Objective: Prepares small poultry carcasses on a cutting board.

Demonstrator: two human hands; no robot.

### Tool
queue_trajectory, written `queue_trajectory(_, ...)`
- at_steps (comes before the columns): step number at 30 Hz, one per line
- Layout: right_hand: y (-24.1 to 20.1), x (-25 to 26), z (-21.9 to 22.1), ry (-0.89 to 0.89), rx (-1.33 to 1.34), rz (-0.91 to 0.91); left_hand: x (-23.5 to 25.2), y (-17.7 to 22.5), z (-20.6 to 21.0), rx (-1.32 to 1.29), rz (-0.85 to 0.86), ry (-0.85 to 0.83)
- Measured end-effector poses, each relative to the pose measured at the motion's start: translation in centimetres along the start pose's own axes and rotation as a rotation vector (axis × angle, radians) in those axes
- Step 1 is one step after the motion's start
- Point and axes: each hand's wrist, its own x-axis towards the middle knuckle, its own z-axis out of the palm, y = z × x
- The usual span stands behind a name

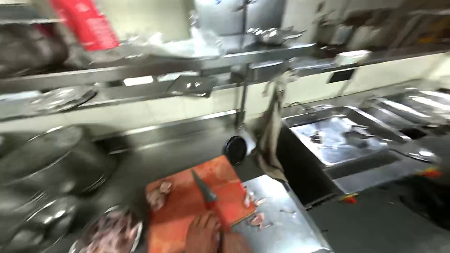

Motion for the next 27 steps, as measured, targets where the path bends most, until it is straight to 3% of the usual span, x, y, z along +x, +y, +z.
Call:
queue_trajectory(3, -1.0, 0.4, -2.8, -0.071, -0.101, -0.037, 0.5, -0.3, -1.4, -0.083, -0.079, -0.052)
queue_trajectory(6, -1.7, 0.2, -4.9, -0.103, -0.132, -0.181, 0.9, -0.9, -2.6, -0.353, -0.101, -0.087)
queue_trajectory(9, -3.2, -0.1, -6.6, -0.105, -0.099, -0.226, 0.9, -0.9, -2.6, -0.804, -0.181, -0.004)
queue_trajectory(13, -4.1, 1.6, -4.9, 0.031, 0.218, -0.210, 0.6, 0.7, -1.4, -1.449, -0.501, 0.133)
queue_trajectory(14, -3.7, 2.6, -3.7, 0.046, 0.347, -0.204, 0.5, 0.6, -0.9, -1.490, -0.563, 0.167)
queue_trajectory(16, -2.9, 4.4, -1.6, -0.044, 0.666, -0.130, 0.7, -0.5, 0.3, -1.309, -0.625, 0.240)
queue_trajectory(18, -2.9, 4.7, -1.6, -0.260, 0.941, 0.006, 0.9, -2.8, 1.5, -0.964, -0.547, 0.285)
queue_trajectory(20, -3.2, 4.2, -2.3, -0.436, 1.146, 0.122, 0.7, -4.6, 1.6, -0.796, -0.428, 0.255)
queue_trajectory(23, -2.4, 3.6, -2.4, -0.515, 1.283, 0.071, 0.2, -5.1, 1.1, -0.958, -0.296, 0.137)
queue_trajectory(27, -2.1, 2.1, -2.7, -0.477, 1.233, -0.133, 0.5, -4.7, -2.2, -1.138, -0.248, -0.182)
